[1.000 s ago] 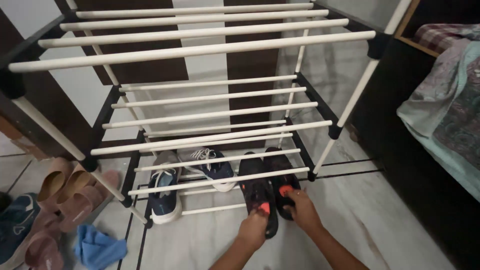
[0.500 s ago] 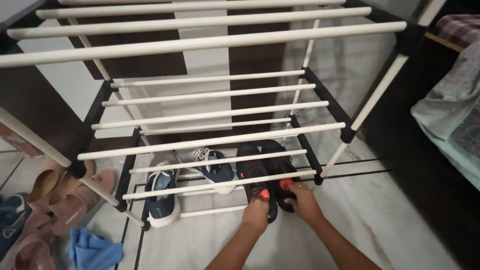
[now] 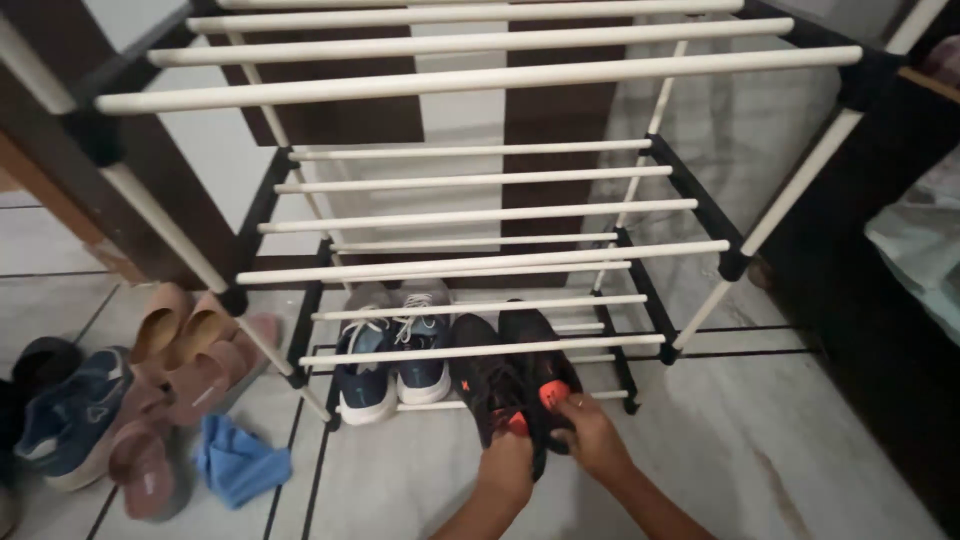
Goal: The person wipes a white shoe rack with a blue cloth, then cleans several pairs of shoes on the floor using the same cloth. The cleaned shoes are placed on the rack.
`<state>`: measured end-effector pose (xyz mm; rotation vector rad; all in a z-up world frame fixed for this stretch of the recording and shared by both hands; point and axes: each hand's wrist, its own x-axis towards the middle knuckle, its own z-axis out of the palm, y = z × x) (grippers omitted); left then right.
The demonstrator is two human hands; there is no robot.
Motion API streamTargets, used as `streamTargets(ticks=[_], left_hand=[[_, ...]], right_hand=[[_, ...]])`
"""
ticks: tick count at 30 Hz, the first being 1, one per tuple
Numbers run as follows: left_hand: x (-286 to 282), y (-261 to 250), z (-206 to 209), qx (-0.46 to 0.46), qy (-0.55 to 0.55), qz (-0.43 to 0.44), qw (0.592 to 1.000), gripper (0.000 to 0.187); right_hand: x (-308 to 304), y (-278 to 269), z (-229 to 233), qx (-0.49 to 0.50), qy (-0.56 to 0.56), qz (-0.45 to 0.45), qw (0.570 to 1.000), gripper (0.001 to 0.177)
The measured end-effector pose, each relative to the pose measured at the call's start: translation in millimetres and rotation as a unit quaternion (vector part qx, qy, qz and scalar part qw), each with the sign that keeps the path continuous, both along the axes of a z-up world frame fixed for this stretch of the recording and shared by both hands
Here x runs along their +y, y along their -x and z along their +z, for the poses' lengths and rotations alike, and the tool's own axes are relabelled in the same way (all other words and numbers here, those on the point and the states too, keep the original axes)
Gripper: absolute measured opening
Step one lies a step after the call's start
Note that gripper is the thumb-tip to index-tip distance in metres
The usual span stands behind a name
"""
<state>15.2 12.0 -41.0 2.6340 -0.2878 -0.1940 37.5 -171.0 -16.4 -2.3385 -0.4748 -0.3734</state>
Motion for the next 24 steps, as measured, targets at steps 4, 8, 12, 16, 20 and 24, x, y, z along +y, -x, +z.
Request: streamTargets(ticks=[4,8,12,16,20,24], left_hand=[[23.5,15.4,7.5,0.024,0.002,0.009,1.0,0.03],[30.9,12.5,9.4,-0.031,0.027,-0.028,0.999,0.031],[23.4,-7.7,3.9,-0.083,0.01,-0.037,0.996,0.029],[22.3,-46.7,-2.9,-0.075,-0.019,-0.044,0.996,0.034],[33.6,-80.1,-14.1,-0.04,-0.059,-0.036,0.997,0.034],[35.8,-97.6,-28.1,-0.061,-0.056,-0.028,0.996,0.026]], right_hand=[[20.5,7.7,4.8,0.039,0.03,-0.032,0.998,0.041],[28.1,1.3,10.6,0.018,0.024,-0.055,0.998,0.04],[25.5,-11.9,16.5,0.003,0.02,-0.073,0.997,0.042],[21.3,-32.0,20.3,0.025,0.046,-0.081,0.995,0.043],[15.9,-49.5,14.1,0.019,0.05,-0.087,0.995,0.045],[18.5,-59.0,-1.4,0.021,0.014,-0.072,0.997,0.05]])
